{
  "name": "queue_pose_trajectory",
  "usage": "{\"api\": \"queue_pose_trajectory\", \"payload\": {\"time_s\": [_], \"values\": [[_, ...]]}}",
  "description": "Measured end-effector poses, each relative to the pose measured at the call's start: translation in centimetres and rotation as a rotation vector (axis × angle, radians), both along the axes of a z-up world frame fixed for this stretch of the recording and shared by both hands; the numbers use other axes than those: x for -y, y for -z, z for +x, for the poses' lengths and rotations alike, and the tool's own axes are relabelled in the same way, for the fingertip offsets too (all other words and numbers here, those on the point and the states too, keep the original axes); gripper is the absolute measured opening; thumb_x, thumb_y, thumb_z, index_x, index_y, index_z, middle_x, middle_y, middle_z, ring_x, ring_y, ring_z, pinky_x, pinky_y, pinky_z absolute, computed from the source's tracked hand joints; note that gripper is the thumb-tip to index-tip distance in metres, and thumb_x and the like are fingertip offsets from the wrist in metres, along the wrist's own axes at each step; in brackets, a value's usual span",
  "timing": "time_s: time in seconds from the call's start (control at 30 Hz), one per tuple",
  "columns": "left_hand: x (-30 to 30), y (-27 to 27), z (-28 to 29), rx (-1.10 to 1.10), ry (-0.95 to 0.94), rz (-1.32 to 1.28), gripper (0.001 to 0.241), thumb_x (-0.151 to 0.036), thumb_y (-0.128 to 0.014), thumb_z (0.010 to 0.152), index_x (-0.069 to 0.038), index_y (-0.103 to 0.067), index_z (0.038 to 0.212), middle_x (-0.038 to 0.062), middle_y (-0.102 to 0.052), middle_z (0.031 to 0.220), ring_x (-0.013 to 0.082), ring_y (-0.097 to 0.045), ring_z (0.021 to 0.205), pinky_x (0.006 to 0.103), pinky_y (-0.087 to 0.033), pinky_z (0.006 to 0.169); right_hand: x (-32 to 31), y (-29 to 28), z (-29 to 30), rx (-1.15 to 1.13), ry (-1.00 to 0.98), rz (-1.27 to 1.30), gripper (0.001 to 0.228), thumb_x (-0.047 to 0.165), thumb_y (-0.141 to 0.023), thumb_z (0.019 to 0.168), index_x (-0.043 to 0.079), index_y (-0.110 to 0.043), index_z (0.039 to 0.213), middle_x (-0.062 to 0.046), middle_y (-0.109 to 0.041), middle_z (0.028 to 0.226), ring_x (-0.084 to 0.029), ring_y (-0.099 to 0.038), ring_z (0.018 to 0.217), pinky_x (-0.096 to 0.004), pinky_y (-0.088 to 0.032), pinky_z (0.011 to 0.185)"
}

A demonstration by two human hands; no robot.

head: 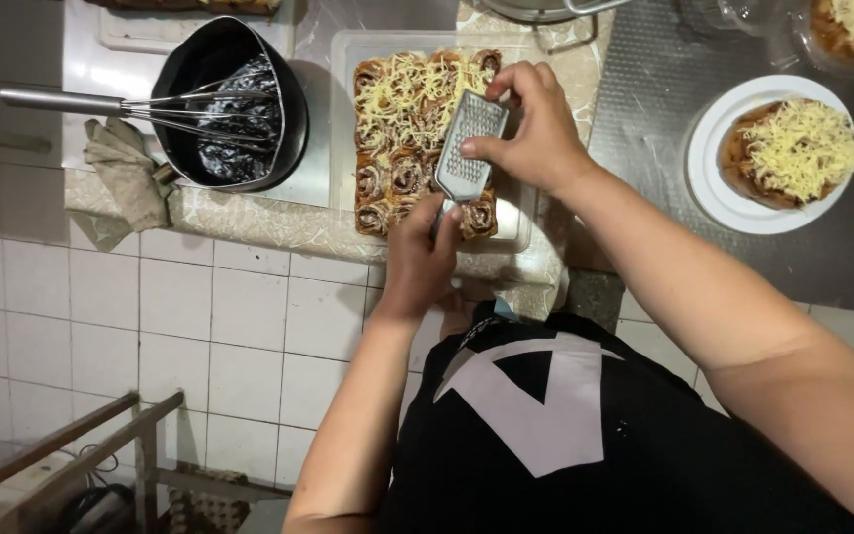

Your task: Grating a block of cheese over various pastries laid out on a stainless steel table.

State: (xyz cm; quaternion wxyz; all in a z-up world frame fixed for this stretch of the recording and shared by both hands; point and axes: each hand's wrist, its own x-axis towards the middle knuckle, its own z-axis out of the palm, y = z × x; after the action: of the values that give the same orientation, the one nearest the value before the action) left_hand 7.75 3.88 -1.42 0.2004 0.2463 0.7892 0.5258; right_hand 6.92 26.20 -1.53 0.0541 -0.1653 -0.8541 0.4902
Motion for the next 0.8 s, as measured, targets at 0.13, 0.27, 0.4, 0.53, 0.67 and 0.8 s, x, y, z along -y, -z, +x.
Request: {"api": "queue_pose_trajectory", "payload": {"time_s": [0.13,0.27,0.4,0.53,0.67,0.8], "values": [[0.7,-0.1,0.9,0.062,-0.026,-0.025,0.019,-0.020,-0.054,0.109,-0.013,-0.062,0.092,-0.002,-0.059,0.074,0.0113,-0.051,0.062,0.0271,-0.038,0.057,-1.1,1.2,-0.6,0.108,0.015,-0.094,0.052,0.031,-0.098,0.075,0.019,-0.061,0.109,-0.006,-0.055,0.120,-0.021,-0.054,0.107,-0.035,-0.048,0.095],[1.1,-0.4,1.3,0.084,-0.053,-0.020,0.021,-0.021,-0.054,0.108,-0.013,-0.065,0.092,-0.002,-0.060,0.073,0.0118,-0.051,0.063,0.0289,-0.039,0.058,-0.8,1.7,-0.7,0.136,0.023,-0.292,0.032,0.018,-0.096,0.081,0.017,-0.066,0.093,0.001,-0.065,0.096,-0.013,-0.059,0.089,-0.030,-0.054,0.084],[2.0,-0.2,1.5,0.102,-0.069,-0.068,0.020,-0.020,-0.057,0.108,-0.014,-0.065,0.091,-0.001,-0.061,0.071,0.0119,-0.052,0.061,0.0293,-0.038,0.057,-0.1,4.1,-0.7,0.117,0.035,-0.323,0.026,0.018,-0.094,0.086,0.016,-0.068,0.088,0.003,-0.066,0.086,-0.009,-0.057,0.076,-0.026,-0.053,0.073],[2.5,-2.9,1.5,0.150,-0.167,-0.223,0.021,-0.029,-0.066,0.100,-0.013,-0.077,0.108,0.012,-0.073,0.068,0.0331,-0.075,0.068,0.0476,-0.057,0.062,0.3,6.7,-0.6,-0.062,0.043,-0.062,0.011,0.018,-0.090,0.088,0.016,-0.081,0.094,-0.009,-0.070,0.078,-0.025,-0.068,0.078,-0.034,-0.052,0.072],[3.7,-1.6,0.5,-0.061,-0.088,-0.399,0.023,-0.034,-0.069,0.096,-0.019,-0.078,0.111,0.020,-0.075,0.080,0.0483,-0.072,0.082,0.0624,-0.056,0.069,-1.1,6.1,1.1,-0.072,-0.136,0.120,0.020,0.003,-0.069,0.099,0.012,-0.080,0.114,-0.014,-0.075,0.100,-0.039,-0.073,0.098,-0.047,-0.058,0.088],[5.5,-2.5,-1.2,-0.431,-0.048,-0.619,0.025,-0.032,-0.073,0.093,-0.018,-0.078,0.112,0.017,-0.074,0.078,0.0424,-0.074,0.071,0.0560,-0.061,0.065,-0.3,4.1,3.0,-0.168,-0.155,0.235,0.034,-0.001,-0.061,0.096,0.009,-0.074,0.126,-0.018,-0.071,0.112,-0.042,-0.069,0.107,-0.051,-0.056,0.093]]}}
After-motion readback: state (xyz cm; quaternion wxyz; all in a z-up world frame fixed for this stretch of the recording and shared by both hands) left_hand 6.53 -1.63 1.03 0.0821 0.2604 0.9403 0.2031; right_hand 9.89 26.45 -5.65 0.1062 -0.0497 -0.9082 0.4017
